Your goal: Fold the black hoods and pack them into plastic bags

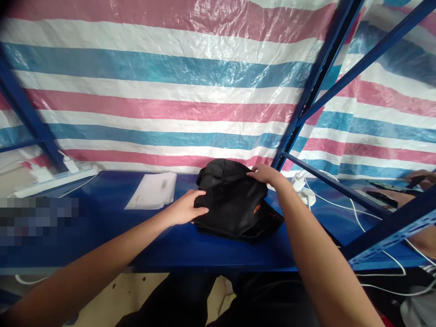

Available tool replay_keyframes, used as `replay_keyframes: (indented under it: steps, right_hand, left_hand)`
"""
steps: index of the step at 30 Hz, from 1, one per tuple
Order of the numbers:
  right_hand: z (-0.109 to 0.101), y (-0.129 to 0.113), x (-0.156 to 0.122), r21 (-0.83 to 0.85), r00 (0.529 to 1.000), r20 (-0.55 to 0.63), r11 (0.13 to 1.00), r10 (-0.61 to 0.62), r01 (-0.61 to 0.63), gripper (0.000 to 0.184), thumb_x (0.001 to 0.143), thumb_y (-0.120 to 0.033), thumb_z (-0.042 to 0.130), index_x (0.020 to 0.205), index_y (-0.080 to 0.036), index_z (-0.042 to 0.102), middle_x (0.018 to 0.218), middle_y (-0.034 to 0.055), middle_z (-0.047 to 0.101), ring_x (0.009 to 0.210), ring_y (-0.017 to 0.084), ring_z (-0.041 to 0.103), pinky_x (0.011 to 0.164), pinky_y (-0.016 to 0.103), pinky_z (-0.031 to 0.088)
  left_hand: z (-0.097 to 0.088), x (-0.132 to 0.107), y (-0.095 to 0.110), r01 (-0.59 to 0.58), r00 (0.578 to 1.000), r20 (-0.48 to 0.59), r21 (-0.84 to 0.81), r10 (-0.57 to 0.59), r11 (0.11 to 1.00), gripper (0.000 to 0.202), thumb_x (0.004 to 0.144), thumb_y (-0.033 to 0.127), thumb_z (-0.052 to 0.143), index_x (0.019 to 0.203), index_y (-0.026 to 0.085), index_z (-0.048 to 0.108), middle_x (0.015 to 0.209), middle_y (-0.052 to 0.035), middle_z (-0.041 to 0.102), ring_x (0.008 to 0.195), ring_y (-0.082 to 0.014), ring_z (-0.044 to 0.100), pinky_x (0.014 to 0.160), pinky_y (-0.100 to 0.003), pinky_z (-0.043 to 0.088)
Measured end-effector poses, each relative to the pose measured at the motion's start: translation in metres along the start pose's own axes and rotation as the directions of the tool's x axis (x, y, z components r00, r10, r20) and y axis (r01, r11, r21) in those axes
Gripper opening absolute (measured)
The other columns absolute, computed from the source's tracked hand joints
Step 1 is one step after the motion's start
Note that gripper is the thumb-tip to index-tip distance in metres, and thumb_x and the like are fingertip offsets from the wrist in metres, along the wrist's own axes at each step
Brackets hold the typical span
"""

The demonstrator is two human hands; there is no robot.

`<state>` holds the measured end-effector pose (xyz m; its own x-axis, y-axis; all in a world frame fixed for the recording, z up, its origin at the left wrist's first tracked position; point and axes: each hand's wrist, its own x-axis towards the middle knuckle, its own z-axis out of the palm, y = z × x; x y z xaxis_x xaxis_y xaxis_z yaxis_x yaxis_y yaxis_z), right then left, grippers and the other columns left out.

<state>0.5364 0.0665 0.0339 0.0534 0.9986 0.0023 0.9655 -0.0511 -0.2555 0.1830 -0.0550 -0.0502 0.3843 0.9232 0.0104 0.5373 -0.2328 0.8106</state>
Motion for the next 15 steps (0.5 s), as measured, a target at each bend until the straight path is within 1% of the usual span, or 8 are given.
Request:
replay_keyframes:
  steps: [1,3,5,6,9,12,13,15]
  right_hand:
    - [0.002,0.001,-0.001,-0.006,1.0,0.013,1.0,0.01,-0.01,0.036,0.096,-0.047,0.077,0.107,-0.013,0.083,0.115,0.02,0.082,0.102,0.033,0.079,0.088,0.038,0.062]
    - [0.003,0.005,-0.005,0.085,0.998,0.059,0.996,0.037,-0.042,0.046,0.096,-0.056,0.076,0.11,-0.013,0.083,0.109,0.0203,0.083,0.093,0.032,0.08,0.082,0.037,0.063]
    - [0.002,0.011,-0.014,0.272,0.992,0.122,0.961,0.023,-0.056,0.06,0.095,-0.068,0.072,0.12,-0.013,0.081,0.109,0.0209,0.083,0.089,0.031,0.08,0.076,0.036,0.064]
    - [0.001,0.015,-0.021,0.376,0.99,0.143,0.925,-0.006,-0.049,0.067,0.094,-0.072,0.071,0.128,-0.014,0.078,0.115,0.0214,0.083,0.091,0.031,0.081,0.075,0.036,0.065]
    - [0.0,0.026,-0.047,0.589,0.987,0.157,0.805,-0.033,-0.067,0.087,0.087,-0.073,0.079,0.153,-0.019,0.064,0.136,0.0238,0.077,0.104,0.034,0.081,0.079,0.039,0.069]
    - [0.001,0.032,-0.08,0.632,0.991,0.135,0.771,-0.007,-0.081,0.098,0.08,-0.069,0.088,0.161,-0.023,0.057,0.14,0.0212,0.076,0.114,0.036,0.08,0.087,0.041,0.07]
    - [0.002,0.032,-0.09,0.626,0.992,0.123,0.779,-0.038,-0.048,0.097,0.079,-0.067,0.089,0.161,-0.025,0.059,0.137,0.0187,0.078,0.118,0.036,0.079,0.091,0.041,0.069]
    - [0.005,0.03,-0.108,0.6,0.994,0.052,0.799,-0.093,0.043,0.097,0.074,-0.063,0.093,0.158,-0.028,0.062,0.121,0.0142,0.083,0.116,0.038,0.08,0.095,0.043,0.068]
  left_hand:
    - [0.0,-0.001,0.001,0.023,0.999,0.037,-0.016,-0.023,1.0,0.076,0.096,0.044,0.078,0.165,0.026,0.051,0.166,-0.0218,0.045,0.08,-0.022,0.079,0.066,-0.035,0.066]
    - [0.0,-0.003,0.001,0.032,0.997,0.065,-0.027,-0.03,0.999,0.085,0.094,0.046,0.08,0.169,0.027,0.045,0.172,-0.0231,0.038,0.069,-0.0172,0.076,0.058,-0.033,0.064]
    - [-0.001,-0.004,-0.003,0.017,0.997,0.076,-0.043,-0.014,0.999,0.089,0.094,0.048,0.081,0.171,0.029,0.042,0.174,-0.0229,0.035,0.07,-0.0175,0.077,0.059,-0.033,0.066]
    - [-0.002,-0.005,-0.006,0.009,0.996,0.087,-0.06,-0.004,0.998,0.089,0.094,0.05,0.08,0.172,0.031,0.042,0.174,-0.0223,0.035,0.072,-0.0182,0.078,0.061,-0.034,0.066]
    - [-0.005,-0.01,-0.014,-0.025,0.994,0.107,-0.099,0.035,0.995,0.088,0.095,0.053,0.079,0.172,0.033,0.042,0.175,-0.0203,0.034,0.076,-0.0201,0.079,0.065,-0.036,0.068]
    - [-0.01,-0.018,-0.018,-0.078,0.993,0.08,-0.05,0.081,0.996,0.079,0.095,0.054,0.078,0.167,0.033,0.051,0.171,-0.0174,0.042,0.08,-0.0213,0.079,0.069,-0.037,0.067]
    - [-0.011,-0.02,-0.017,-0.1,0.993,0.066,-0.02,0.101,0.995,0.076,0.095,0.053,0.077,0.165,0.033,0.054,0.167,-0.0163,0.046,0.082,-0.0215,0.078,0.072,-0.037,0.067]
    - [-0.013,-0.024,-0.017,-0.142,0.989,0.048,0.029,0.141,0.989,0.069,0.095,0.05,0.077,0.159,0.032,0.06,0.16,-0.0139,0.054,0.084,-0.0211,0.077,0.076,-0.036,0.065]
